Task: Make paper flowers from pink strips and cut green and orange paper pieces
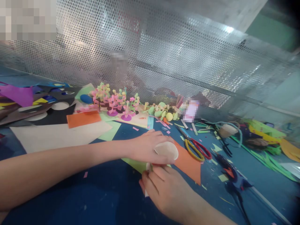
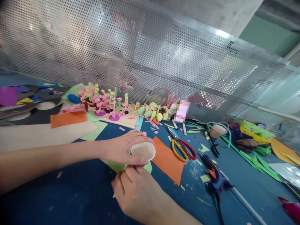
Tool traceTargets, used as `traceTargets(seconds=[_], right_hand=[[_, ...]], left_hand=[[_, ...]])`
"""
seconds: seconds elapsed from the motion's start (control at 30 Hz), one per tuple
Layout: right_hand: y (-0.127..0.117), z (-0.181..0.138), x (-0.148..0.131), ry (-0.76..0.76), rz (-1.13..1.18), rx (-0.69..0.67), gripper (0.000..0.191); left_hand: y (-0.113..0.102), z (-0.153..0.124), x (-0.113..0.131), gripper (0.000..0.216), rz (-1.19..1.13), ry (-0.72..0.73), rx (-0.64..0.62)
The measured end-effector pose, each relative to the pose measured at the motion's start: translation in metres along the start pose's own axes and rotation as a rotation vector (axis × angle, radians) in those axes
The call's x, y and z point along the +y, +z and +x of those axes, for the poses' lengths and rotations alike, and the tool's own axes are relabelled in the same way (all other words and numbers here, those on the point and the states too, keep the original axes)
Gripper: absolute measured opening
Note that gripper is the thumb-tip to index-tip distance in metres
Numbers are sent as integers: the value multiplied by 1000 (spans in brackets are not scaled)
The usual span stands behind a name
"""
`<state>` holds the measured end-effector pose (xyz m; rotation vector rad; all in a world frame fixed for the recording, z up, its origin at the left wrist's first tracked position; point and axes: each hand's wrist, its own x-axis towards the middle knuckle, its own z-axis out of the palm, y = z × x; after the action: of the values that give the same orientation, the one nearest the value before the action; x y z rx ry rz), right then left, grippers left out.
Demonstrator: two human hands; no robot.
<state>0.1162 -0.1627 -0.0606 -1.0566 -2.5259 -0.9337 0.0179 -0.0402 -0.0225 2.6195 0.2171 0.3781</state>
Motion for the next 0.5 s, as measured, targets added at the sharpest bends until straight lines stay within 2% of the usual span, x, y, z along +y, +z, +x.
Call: traceTargets(seconds=[0.3,0.5], right_hand=[[2,-4,-7,-8,4,-22,15],[-5,-11,-3,-31,45,-9,16]], left_hand=[[2,1,-3,49,0,34,24],[1,1,-2,49,-22,12,26]])
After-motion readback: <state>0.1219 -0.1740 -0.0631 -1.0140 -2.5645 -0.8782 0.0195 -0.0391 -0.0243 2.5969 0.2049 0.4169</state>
